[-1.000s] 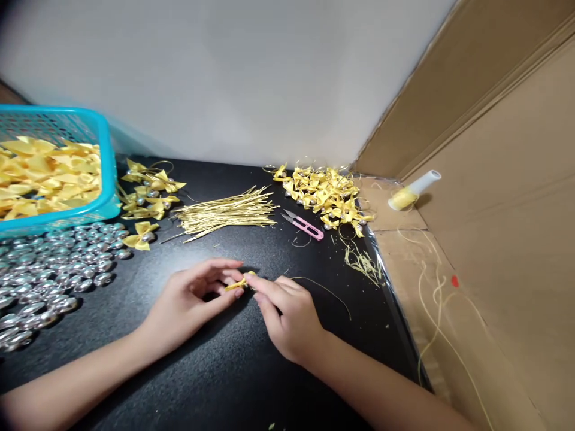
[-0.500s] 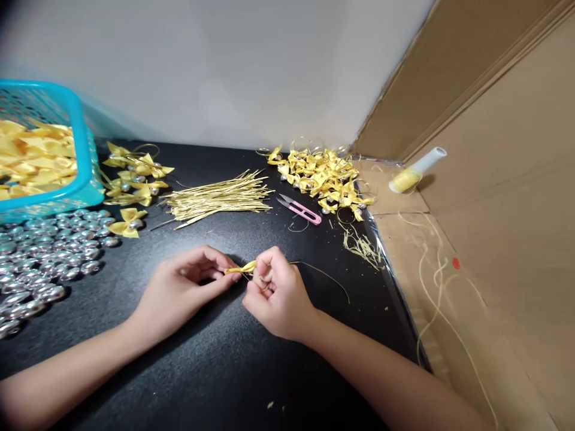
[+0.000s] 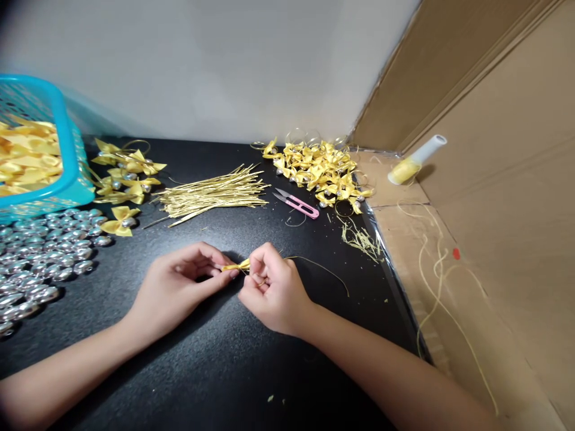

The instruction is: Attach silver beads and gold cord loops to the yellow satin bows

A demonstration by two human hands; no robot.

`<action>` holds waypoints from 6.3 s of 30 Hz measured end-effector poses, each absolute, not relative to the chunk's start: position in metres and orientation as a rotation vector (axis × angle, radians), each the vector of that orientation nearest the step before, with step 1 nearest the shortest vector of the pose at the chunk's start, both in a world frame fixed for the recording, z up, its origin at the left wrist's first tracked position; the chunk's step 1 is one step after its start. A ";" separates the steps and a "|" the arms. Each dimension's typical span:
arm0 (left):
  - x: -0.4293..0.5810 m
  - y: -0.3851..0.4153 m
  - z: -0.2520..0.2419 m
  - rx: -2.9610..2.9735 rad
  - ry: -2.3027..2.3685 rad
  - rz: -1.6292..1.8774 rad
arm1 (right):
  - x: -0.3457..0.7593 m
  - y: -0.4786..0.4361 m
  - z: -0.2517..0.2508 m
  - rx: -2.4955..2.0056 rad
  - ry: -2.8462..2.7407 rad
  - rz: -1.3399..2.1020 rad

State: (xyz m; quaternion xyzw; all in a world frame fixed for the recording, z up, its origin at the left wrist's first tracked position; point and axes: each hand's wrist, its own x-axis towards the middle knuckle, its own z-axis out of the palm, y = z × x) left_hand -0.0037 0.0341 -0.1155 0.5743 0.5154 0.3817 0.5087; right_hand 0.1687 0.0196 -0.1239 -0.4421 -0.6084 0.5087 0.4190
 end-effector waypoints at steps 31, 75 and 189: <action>-0.005 0.034 -0.116 1.387 1.244 0.905 | 0.168 0.019 -0.127 -1.097 -1.623 1.137; -0.003 0.022 -0.109 1.901 1.239 1.075 | 0.167 0.015 -0.125 -1.019 -1.807 0.755; -0.010 0.026 -0.114 2.126 1.158 1.116 | 0.169 0.014 -0.126 -1.023 -1.850 0.811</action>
